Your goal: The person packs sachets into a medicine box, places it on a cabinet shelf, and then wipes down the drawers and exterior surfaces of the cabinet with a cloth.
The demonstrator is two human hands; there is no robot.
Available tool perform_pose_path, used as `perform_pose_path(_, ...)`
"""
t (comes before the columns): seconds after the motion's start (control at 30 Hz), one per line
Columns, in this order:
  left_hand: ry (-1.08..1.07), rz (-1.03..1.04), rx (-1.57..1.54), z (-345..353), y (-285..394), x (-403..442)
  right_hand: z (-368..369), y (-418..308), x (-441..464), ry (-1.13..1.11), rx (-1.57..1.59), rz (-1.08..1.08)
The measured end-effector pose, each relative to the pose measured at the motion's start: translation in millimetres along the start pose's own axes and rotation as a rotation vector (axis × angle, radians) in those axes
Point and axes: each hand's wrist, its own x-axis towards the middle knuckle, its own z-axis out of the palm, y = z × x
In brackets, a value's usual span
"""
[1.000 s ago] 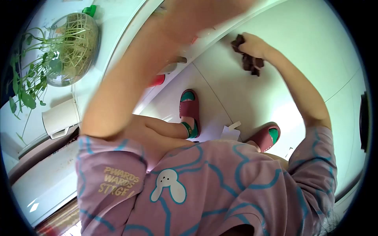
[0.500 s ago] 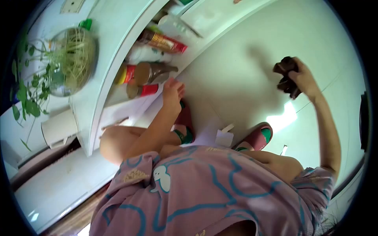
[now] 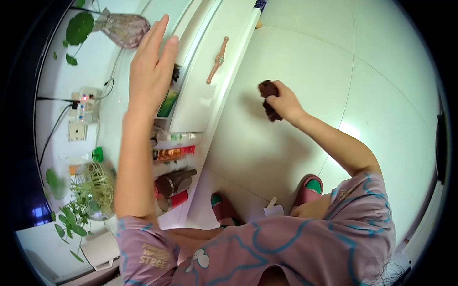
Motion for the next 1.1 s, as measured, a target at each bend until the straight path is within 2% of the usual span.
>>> perform_pose_path(0.07, -0.245, 0.089, 0.068, 19.3, -34.8, 24.5, 20.0, 17.1, 24.5, 0.102, -0.172, -0.379)
perform_pose_path(0.1, -0.366, 0.071, 0.061, 22.9, -44.6, 33.5, 28.5, 11.9, 29.3, 0.111, -0.203, -0.567)
perform_pose_path(0.13, -0.372, 0.082, 0.064, 27.9, -52.9, 37.0, 38.1, 5.9, 34.3, 0.118, -0.237, -0.755)
perform_pose_path(0.2, -0.392, 0.197, 0.211, 36.7, -62.5, 42.3, 58.3, -12.1, 46.6, 0.061, -0.276, -0.95)
perform_pose_path(0.27, -0.39, 0.195, 0.215, 33.4, -62.2, 40.8, 85.4, -26.0, 69.1, 0.14, -0.41, -1.204)
perform_pose_path(0.3, -0.416, 0.127, 0.141, 29.9, -58.8, 42.1, 95.4, -31.9, 84.0, 0.064, -0.498, -1.198)
perform_pose_path(0.33, -0.44, 0.06, 0.067, 27.8, -56.3, 43.0, 110.8, -28.1, 99.0, 0.23, -0.615, -1.334)
perform_pose_path(0.4, -0.434, 0.075, 0.123, 30.9, -51.0, 42.6, 134.5, -24.3, 122.7, 0.285, -0.599, -1.255)
perform_pose_path(0.53, -0.455, -0.002, 0.15, 30.7, -42.2, 47.5, 157.6, -29.3, 150.9, 0.44, -0.36, -1.168)
perform_pose_path(0.57, -0.469, 0.017, 0.18, 29.6, -40.0, 48.4, 156.5, -37.8, 159.1, 0.439, -0.356, -1.166)
perform_pose_path(0.67, -0.498, 0.016, 0.206, 27.5, -37.2, 51.2, 143.4, -74.2, 179.4, 0.626, -0.146, -0.998)
perform_pose_path(0.8, -0.536, 0.015, 0.221, 26.5, -38.2, 52.6, 120.0, -124.5, 230.5, 0.798, -0.126, -0.786)
perform_pose_path(0.93, -0.523, 0.015, 0.218, 28.4, -39.8, 53.1, 92.6, -152.3, 261.8, 0.77, 0.053, -0.652)
perform_pose_path(0.97, -0.53, 0.021, 0.222, 28.4, -40.8, 53.0, 90.3, -153.9, 256.6, 0.714, 0.022, -0.609)
perform_pose_path(1.0, -0.531, 0.029, 0.234, 26.8, -39.5, 53.0, 95.3, -148.3, 251.5, 0.741, -0.005, -0.674)
perform_pose_path(1.1, -0.508, -0.023, 0.199, 22.9, -33.5, 57.3, 123.7, -120.4, 213.7, 0.57, -0.043, -0.574)
